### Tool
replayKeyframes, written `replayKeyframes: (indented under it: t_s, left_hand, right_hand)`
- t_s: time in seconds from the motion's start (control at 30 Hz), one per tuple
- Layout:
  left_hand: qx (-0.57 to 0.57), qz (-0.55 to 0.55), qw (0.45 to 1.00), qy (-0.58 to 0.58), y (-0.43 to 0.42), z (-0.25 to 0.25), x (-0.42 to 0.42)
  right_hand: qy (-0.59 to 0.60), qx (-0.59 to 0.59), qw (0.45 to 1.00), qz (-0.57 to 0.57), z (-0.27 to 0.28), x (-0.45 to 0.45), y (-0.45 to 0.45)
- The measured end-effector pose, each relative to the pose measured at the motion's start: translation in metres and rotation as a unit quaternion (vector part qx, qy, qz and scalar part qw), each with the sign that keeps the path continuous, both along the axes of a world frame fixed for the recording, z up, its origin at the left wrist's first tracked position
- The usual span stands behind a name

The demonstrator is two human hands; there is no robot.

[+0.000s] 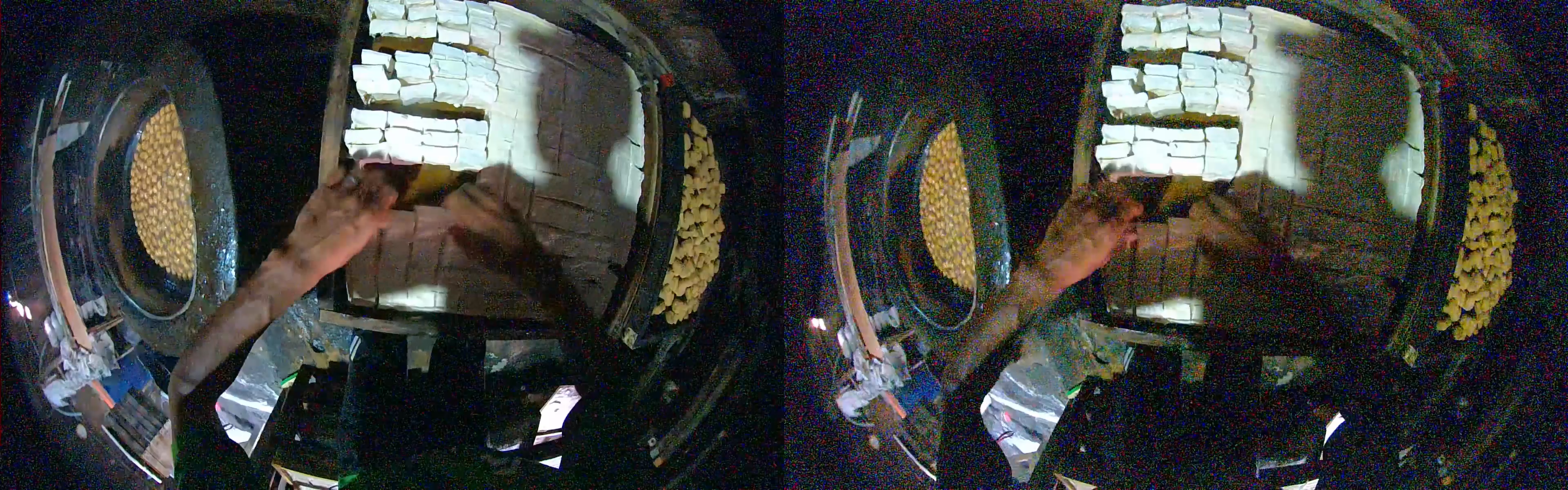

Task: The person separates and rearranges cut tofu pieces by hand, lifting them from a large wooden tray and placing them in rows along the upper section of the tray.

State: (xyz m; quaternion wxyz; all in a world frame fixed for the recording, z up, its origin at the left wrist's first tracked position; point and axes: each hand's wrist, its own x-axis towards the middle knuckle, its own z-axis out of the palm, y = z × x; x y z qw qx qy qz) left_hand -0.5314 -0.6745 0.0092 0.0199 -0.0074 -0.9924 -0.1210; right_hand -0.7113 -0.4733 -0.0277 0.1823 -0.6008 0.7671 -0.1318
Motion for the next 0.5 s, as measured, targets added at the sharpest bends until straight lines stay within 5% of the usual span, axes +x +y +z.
replayKeyframes:
  t_s: [0.07, 0.13, 0.17, 0.23, 0.33, 0.4, 0.5]
  left_hand:
    - [0.040, -0.003, 0.995, -0.091, 0.002, -0.026, 0.019]
    - [-0.008, -0.038, 0.999, 0.002, 0.001, -0.052, 0.028]
    - [0.039, -0.001, 0.997, -0.063, 0.008, -0.017, 0.017]
    - [0.094, 0.001, 0.995, -0.020, 0.014, -0.031, 0.020]
    - [0.115, -0.012, 0.993, 0.029, 0.015, -0.048, 0.012]
    - [0.081, -0.027, 0.996, 0.028, 0.015, -0.047, 0.012]
    - [0.089, -0.018, 0.995, 0.047, 0.015, -0.028, 0.014]
  right_hand:
    - [0.039, 0.024, 0.995, 0.091, -0.013, 0.016, 0.001]
    - [0.055, 0.031, 0.988, 0.140, -0.018, 0.025, -0.006]
    - [0.073, 0.013, 0.987, 0.140, -0.020, 0.024, -0.010]
    - [0.089, -0.002, 0.986, 0.143, -0.022, 0.029, -0.007]
    - [0.144, -0.136, 0.971, 0.135, -0.016, 0.035, -0.005]
    - [-0.059, 0.033, 0.998, -0.018, 0.002, 0.039, -0.016]
    - [-0.122, 0.044, 0.990, -0.055, 0.003, 0.040, -0.014]
